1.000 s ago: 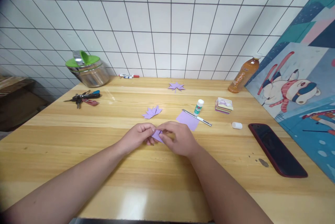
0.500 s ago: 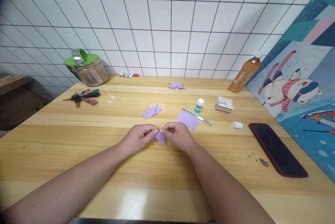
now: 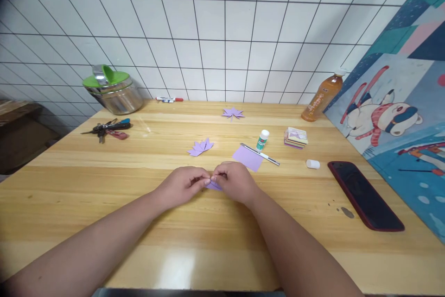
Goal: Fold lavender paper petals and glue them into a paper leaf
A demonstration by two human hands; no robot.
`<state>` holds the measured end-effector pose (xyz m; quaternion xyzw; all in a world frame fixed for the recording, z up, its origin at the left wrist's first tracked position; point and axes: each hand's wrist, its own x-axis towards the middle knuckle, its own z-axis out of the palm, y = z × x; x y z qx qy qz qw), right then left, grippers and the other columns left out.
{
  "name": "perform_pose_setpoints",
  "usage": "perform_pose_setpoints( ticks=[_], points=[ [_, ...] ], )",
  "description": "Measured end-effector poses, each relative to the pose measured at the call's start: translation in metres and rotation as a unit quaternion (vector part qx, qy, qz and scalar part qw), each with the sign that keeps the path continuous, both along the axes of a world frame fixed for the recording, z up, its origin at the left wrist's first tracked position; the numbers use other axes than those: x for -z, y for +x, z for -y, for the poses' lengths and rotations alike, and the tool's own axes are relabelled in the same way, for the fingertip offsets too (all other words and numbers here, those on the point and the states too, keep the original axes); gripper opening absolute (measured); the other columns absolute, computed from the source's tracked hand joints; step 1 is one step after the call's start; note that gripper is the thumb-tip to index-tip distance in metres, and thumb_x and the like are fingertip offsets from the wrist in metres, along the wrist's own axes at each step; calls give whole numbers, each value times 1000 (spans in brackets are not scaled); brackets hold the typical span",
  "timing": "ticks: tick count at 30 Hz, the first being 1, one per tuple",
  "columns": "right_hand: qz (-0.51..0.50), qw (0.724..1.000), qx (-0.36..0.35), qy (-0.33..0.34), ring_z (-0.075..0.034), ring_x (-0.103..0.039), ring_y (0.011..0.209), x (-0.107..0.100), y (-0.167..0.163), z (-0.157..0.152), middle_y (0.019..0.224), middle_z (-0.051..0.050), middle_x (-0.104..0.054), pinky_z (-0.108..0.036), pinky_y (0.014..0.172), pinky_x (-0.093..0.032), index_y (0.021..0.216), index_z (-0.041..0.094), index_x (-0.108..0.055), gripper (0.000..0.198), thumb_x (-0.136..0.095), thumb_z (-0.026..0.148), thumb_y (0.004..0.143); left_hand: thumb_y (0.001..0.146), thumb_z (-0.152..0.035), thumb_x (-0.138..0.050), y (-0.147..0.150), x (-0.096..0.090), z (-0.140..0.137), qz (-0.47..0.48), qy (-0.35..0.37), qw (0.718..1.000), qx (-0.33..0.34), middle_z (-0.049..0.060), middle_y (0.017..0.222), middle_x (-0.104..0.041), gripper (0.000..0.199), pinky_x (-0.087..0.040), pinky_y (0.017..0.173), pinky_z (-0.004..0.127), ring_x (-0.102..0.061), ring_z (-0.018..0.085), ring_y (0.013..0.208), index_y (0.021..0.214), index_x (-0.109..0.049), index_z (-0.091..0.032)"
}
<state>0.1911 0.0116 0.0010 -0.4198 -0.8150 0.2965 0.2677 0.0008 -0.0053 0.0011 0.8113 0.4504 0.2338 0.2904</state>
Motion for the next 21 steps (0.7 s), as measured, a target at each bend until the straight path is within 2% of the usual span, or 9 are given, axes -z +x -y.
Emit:
perform_pose_setpoints(
  ticks=[3,6,9,11,15,17,19,21],
  points=[
    [0,1000,12,27,-12,-57,67,0,-1,1,70,0,-65,-23,60,-41,72,20,-65,14,-54,21,81,84,-31,-46,-2,2,-2,13,-9,1000,-22,-1,69,-65,22,-33,56,22,-53,13,61,81,-66,-23],
    [-33,998,54,-2,-13,-59,65,3,-4,1,71,-1,-67,-23,58,-43,75,19,-66,15,-55,27,81,83,-34,-46,-2,9,-5,44,-32,996,-72,-1,63,-61,24,-31,52,21,-49,12,54,77,-64,-20],
    [-52,996,68,-28,-12,-58,62,5,-4,-1,69,0,-66,-21,55,-43,73,19,-65,16,-54,28,80,82,-35,-47,-2,13,-6,68,-50,994,-72,-1,61,-59,24,-31,50,21,-47,12,53,75,-64,-19],
    [-43,997,62,-21,-11,-56,59,5,-4,-1,65,0,-63,-21,53,-42,70,18,-63,16,-53,26,81,82,-34,-48,-1,13,-5,70,-59,994,-59,-2,59,-57,23,-30,50,21,-45,11,52,74,-64,-19],
    [-2,999,4,47,-11,-53,61,2,-3,1,66,1,-60,-21,55,-40,70,19,-60,13,-53,20,81,81,-32,-49,0,10,-2,65,-63,996,-19,-3,55,-51,23,-30,51,21,-42,11,51,68,-63,-19],
    [12,997,-8,75,-12,-54,64,0,-3,2,69,0,-60,-23,57,-41,73,20,-60,12,-52,19,82,80,-33,-51,1,9,-2,92,-92,991,-9,-3,56,-53,23,-31,52,21,-44,11,52,69,-64,-18],
    [2,994,15,109,-14,-56,72,-2,-3,3,78,-2,-62,-26,63,-45,82,20,-60,9,-51,20,82,79,-36,-54,2,8,-4,159,-145,976,-34,-2,60,-57,22,-35,54,21,-48,11,55,74,-64,-17],
    [-20,985,39,167,-18,-56,90,-5,-3,5,95,-6,-62,-32,78,-46,97,21,-58,17,-53,19,81,77,-39,-57,3,7,-6,239,-207,945,-81,0,63,-61,24,-38,55,22,-52,12,56,78,-63,-16]
  ],
)
